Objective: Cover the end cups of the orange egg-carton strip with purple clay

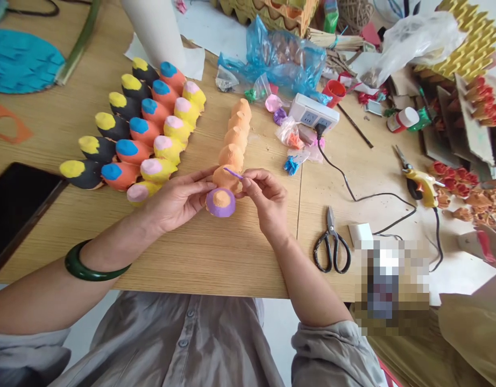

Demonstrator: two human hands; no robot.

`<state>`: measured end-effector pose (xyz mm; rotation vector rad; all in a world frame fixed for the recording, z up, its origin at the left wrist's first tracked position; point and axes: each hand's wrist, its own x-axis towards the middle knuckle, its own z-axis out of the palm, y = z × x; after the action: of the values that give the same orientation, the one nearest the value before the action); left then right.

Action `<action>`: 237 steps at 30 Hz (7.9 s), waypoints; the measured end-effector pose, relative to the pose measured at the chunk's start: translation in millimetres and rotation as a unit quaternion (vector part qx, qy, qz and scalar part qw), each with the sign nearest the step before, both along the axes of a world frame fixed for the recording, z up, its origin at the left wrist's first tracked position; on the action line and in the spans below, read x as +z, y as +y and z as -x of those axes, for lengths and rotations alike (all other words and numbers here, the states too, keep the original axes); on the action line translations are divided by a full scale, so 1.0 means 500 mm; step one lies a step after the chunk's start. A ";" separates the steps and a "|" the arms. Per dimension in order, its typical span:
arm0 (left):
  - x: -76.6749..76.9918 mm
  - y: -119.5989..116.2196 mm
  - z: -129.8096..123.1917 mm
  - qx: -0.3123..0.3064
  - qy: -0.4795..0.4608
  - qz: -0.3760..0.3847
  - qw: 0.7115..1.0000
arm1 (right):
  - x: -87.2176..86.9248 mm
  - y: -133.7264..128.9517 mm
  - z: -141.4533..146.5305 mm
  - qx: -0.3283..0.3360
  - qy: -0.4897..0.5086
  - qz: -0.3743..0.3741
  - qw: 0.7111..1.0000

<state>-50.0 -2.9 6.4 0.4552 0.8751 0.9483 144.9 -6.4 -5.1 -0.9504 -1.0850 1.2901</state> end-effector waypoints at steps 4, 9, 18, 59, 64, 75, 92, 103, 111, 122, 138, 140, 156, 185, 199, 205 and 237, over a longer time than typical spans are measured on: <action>-0.003 0.000 0.001 0.016 -0.018 -0.015 1.000 | 0.001 -0.004 -0.001 0.010 -0.055 -0.048 0.997; 0.006 -0.003 -0.003 0.019 -0.035 -0.009 0.999 | 0.000 -0.005 0.000 0.010 -0.093 -0.045 0.995; 0.021 -0.004 -0.010 0.039 -0.034 0.036 0.998 | -0.002 -0.005 -0.001 0.015 -0.113 -0.043 0.993; 0.009 -0.005 -0.014 0.036 -0.041 0.016 0.998 | -0.006 0.000 -0.001 0.024 -0.135 -0.032 0.990; 0.008 -0.005 -0.013 0.039 -0.030 0.017 0.999 | -0.005 -0.001 0.001 0.022 -0.138 -0.025 0.990; 0.007 -0.006 -0.011 0.038 -0.006 -0.005 0.999 | -0.004 -0.003 0.002 0.036 -0.143 -0.012 0.989; 0.009 -0.005 -0.009 0.044 -0.024 0.016 0.999 | -0.001 -0.004 0.003 0.035 -0.159 -0.027 0.986; 0.013 -0.007 -0.006 0.007 -0.020 -0.029 0.999 | 0.000 -0.004 0.004 0.034 -0.136 -0.030 0.990; 0.016 -0.008 -0.007 -0.001 -0.021 -0.027 0.999 | -0.002 -0.006 0.005 0.039 -0.110 -0.029 0.993; 0.017 -0.004 -0.005 -0.027 -0.048 -0.010 0.998 | 0.001 -0.006 0.006 0.038 -0.099 -0.027 0.994; 0.025 -0.005 -0.005 -0.042 -0.094 -0.005 0.995 | 0.007 -0.013 0.008 0.055 -0.076 -0.009 0.996; 0.027 -0.005 -0.006 -0.035 -0.083 -0.001 0.996 | 0.008 -0.013 0.008 0.056 -0.062 -0.007 0.996; 0.017 -0.004 0.002 -0.041 -0.114 0.028 0.992 | 0.008 -0.014 0.011 0.047 -0.073 -0.004 0.996; 0.020 -0.006 0.002 -0.073 -0.125 -0.012 0.989 | 0.016 -0.011 0.011 0.039 -0.023 0.119 0.992; 0.015 -0.012 0.006 -0.095 -0.079 -0.066 0.990 | 0.001 0.016 -0.019 0.184 0.116 0.311 0.925; 0.020 -0.018 0.007 -0.091 -0.045 -0.091 0.991 | 0.006 0.004 -0.013 0.156 0.089 0.274 0.945; 0.010 -0.009 0.016 -0.170 -0.059 -0.119 0.977 | 0.012 0.000 -0.008 0.136 0.147 0.282 0.938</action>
<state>-58.1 -7.3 11.5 0.7231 0.5546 0.7574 148.7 -6.3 1.1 -0.9955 -0.6295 1.9684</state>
